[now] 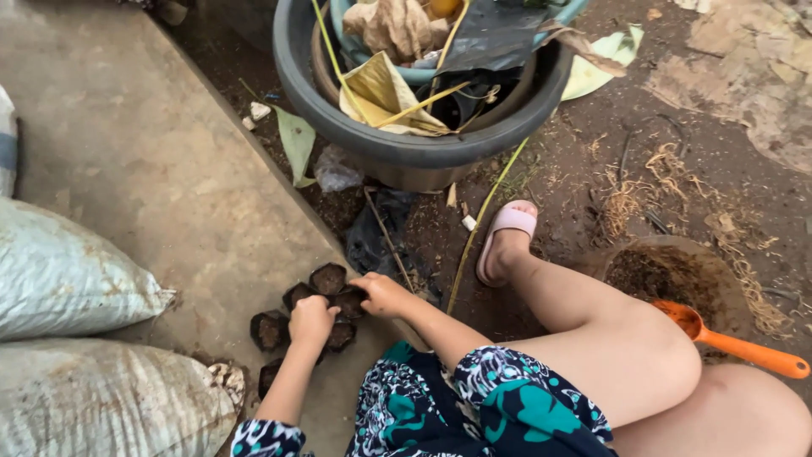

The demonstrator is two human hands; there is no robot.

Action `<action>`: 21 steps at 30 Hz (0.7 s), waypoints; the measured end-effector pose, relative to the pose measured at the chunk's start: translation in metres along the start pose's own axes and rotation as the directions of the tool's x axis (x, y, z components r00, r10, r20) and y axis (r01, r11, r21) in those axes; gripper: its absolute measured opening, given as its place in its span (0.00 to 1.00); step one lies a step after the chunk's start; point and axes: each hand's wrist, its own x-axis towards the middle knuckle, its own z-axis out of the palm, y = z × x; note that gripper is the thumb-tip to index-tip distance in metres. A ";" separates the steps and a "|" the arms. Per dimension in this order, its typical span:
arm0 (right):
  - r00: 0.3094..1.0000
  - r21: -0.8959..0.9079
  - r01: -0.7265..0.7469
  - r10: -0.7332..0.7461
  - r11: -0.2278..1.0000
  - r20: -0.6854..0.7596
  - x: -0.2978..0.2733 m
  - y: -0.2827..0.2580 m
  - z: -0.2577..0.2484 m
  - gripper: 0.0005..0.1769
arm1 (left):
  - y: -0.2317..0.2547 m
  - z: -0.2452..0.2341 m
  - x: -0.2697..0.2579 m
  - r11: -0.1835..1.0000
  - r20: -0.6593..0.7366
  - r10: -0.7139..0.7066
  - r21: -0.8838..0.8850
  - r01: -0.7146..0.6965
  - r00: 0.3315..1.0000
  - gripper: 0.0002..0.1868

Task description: Filling small plastic seedling pots with soil using a hand trowel from a larger container.

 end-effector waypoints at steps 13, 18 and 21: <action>0.546 -0.214 -0.139 -0.105 0.967 -0.831 -0.261 -0.065 -0.242 0.06 | 0.257 -0.150 -0.114 0.374 -0.236 0.731 -0.647 -0.665 0.640 0.18; -0.011 0.062 -0.336 0.062 0.940 -0.998 -0.446 -0.063 -0.272 0.09 | 0.408 -0.173 -0.234 -0.195 -0.410 0.910 -0.555 -0.809 0.063 0.14; -0.275 0.042 -0.398 -0.076 0.917 -0.958 -0.480 -0.049 -0.257 0.08 | 0.476 -0.127 -0.281 -0.384 -0.461 0.880 -0.549 -0.742 -0.114 0.13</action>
